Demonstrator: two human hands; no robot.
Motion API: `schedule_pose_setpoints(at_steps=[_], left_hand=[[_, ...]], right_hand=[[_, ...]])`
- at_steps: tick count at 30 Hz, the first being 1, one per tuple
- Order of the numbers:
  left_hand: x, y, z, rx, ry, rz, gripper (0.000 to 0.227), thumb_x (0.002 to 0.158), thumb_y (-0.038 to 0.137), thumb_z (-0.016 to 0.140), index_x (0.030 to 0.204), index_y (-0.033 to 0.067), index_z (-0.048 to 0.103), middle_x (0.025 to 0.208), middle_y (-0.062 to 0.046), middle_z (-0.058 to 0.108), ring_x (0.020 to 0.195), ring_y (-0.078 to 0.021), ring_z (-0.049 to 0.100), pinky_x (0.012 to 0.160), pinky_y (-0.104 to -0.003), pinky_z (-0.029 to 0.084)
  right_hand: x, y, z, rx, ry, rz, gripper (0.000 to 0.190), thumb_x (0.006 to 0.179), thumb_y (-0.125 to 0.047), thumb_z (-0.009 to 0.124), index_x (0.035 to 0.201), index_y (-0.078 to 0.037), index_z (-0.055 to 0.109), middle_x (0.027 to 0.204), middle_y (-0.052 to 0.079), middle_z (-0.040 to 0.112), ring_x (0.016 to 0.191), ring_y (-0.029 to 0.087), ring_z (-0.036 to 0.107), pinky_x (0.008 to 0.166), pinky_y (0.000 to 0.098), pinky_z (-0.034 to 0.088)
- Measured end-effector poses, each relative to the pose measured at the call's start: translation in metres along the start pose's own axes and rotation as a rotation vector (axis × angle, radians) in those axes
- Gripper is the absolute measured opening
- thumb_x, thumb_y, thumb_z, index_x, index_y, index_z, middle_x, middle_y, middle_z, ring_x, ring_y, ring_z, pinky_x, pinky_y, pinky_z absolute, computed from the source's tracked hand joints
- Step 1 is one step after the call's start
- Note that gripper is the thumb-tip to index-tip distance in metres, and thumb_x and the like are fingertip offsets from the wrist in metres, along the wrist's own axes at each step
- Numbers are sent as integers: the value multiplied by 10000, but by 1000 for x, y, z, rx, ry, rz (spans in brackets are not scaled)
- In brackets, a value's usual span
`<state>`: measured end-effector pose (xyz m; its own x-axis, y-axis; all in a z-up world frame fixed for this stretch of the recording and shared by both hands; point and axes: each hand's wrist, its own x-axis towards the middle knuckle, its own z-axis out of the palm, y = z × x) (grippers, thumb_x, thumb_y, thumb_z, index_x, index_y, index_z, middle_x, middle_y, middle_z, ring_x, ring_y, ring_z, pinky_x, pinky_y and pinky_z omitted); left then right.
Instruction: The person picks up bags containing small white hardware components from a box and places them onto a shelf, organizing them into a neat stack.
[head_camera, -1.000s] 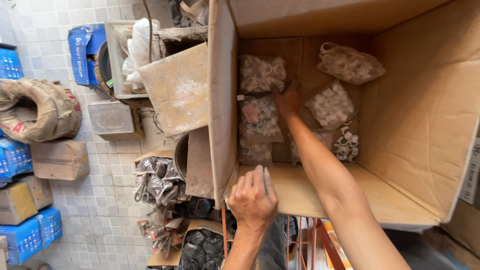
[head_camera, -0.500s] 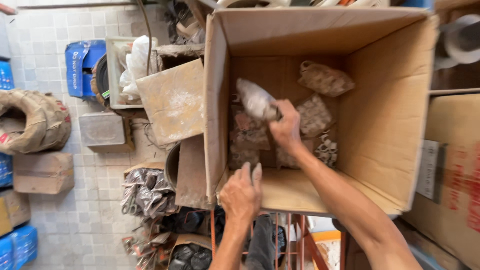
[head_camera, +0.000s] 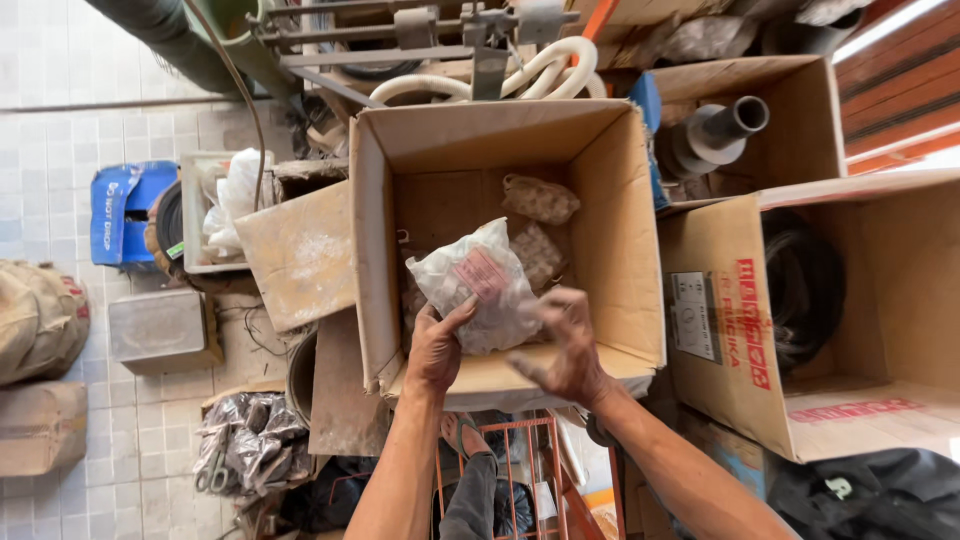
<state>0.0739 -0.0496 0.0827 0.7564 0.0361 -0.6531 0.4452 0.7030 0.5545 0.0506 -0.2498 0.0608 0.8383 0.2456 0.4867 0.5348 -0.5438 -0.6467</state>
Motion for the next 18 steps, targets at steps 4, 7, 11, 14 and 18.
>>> schedule_pose_setpoints(at_steps=[4, 7, 11, 14, 18], left_hand=[[-13, -10, 6, 49, -187, -8, 480, 731, -80, 865, 1196, 4, 780, 1054, -178, 810, 940, -289, 792, 837, -450, 634], [-34, 0, 24, 94, -235, -30, 449, 745, -59, 882, 1179, -11, 778, 1021, -197, 813, 913, -310, 802, 817, -463, 646], [-62, 20, 51, 201, -255, -4, 508, 697, -29, 947, 1169, 11, 764, 971, -169, 816, 849, -305, 810, 724, -448, 667], [-79, 29, 67, 261, -285, 43, 552, 636, -54, 974, 1141, 20, 764, 955, -160, 813, 844, -295, 805, 727, -457, 671], [-102, 45, 91, 364, -236, 189, 408, 778, 115, 959, 1128, 55, 759, 960, -104, 804, 901, -182, 742, 780, -423, 665]], right_hand=[[60, -49, -40, 488, -20, 677, 761, 888, -361, 876, 1491, -17, 567, 1432, 228, 562, 1406, 313, 517, 1216, 501, 384], [68, -51, -29, 488, -70, 908, 478, 700, -289, 1043, 1087, -173, 786, 950, 11, 778, 962, 155, 716, 900, 353, 559], [76, -69, -50, 459, -31, 948, 402, 695, -298, 1045, 1014, -229, 811, 880, -25, 796, 890, 85, 696, 820, 314, 564], [93, -100, -78, 712, 58, 1046, 375, 731, -137, 1009, 1049, -132, 811, 895, 70, 818, 827, 136, 742, 752, 299, 622], [101, -122, -95, 737, 62, 1181, 422, 805, -362, 953, 1101, -110, 789, 925, 139, 791, 846, 221, 745, 735, 391, 634]])
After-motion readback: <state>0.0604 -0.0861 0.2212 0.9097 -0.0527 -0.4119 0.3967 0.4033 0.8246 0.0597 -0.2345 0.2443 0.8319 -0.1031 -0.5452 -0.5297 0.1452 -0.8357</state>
